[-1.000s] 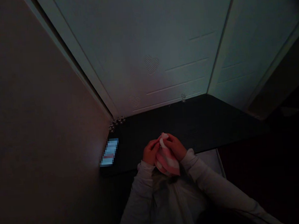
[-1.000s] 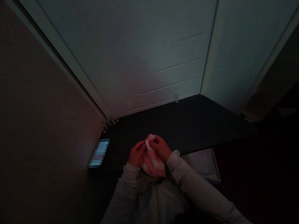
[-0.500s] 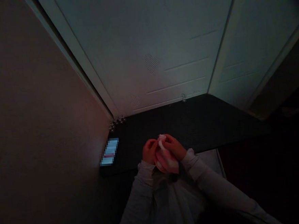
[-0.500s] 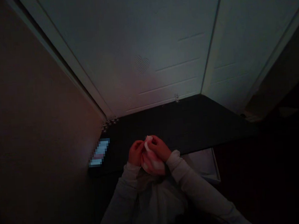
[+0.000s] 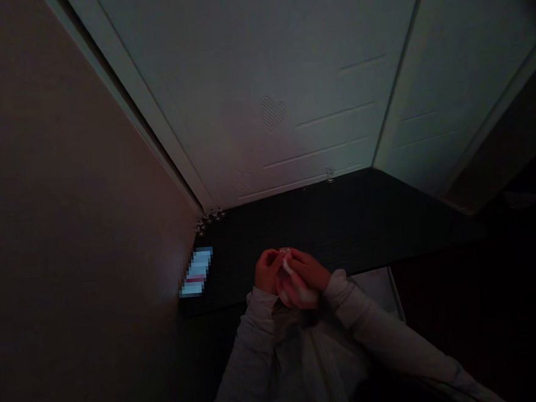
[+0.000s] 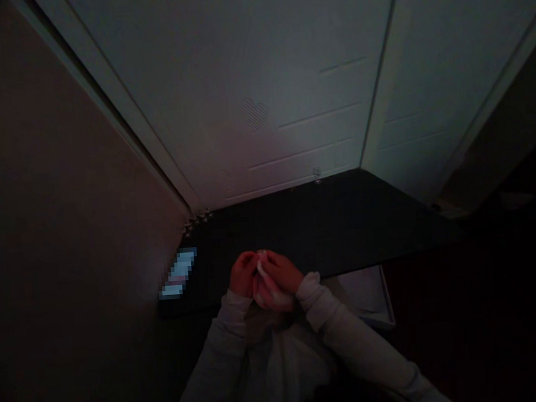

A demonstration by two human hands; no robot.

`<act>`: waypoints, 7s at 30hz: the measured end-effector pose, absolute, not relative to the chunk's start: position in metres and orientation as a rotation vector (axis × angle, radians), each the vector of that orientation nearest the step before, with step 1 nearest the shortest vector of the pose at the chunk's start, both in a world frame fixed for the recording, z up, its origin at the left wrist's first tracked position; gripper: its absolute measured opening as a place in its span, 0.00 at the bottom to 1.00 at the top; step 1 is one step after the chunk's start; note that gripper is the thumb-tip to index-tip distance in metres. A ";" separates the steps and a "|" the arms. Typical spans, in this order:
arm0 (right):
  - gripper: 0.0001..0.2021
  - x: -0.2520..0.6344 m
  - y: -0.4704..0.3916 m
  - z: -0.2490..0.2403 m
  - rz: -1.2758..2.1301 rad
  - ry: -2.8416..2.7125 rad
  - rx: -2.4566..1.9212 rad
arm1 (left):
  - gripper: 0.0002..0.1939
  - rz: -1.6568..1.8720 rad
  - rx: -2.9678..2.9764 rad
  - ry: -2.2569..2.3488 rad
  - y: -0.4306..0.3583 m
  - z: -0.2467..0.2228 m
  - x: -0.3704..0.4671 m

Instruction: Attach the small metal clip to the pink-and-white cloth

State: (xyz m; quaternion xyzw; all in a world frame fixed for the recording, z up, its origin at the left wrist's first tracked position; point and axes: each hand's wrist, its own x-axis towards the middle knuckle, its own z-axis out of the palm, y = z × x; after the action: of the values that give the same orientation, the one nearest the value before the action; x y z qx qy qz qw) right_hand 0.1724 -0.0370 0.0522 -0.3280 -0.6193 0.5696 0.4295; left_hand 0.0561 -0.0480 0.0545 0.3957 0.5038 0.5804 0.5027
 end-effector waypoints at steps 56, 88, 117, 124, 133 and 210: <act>0.08 0.178 -0.039 0.059 1.326 -1.714 -0.780 | 0.08 1.428 0.342 0.838 -0.044 0.058 0.042; 0.15 0.178 -0.031 0.048 1.360 -1.445 -0.885 | 0.15 1.501 0.577 0.843 -0.050 0.053 0.039; 0.11 0.178 -0.039 0.050 1.255 -1.878 -0.973 | 0.11 1.511 0.480 0.865 -0.047 0.054 0.041; 0.12 0.176 -0.041 0.055 1.221 -1.949 -0.934 | 0.12 1.503 0.518 0.871 -0.047 0.048 0.038; 0.15 0.175 -0.040 0.049 1.252 -1.857 -0.956 | 0.11 1.457 0.619 0.904 -0.048 0.049 0.040; 0.18 0.173 -0.043 0.059 1.248 -1.774 -0.952 | 0.12 1.430 0.594 1.008 -0.051 0.058 0.046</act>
State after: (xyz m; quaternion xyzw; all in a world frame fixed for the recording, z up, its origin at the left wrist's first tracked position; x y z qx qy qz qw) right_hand 0.1726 -0.0427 0.0589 -0.3722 -0.6937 0.4880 0.3771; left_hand 0.0463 -0.0511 0.0584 0.2566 0.4354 0.6175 0.6027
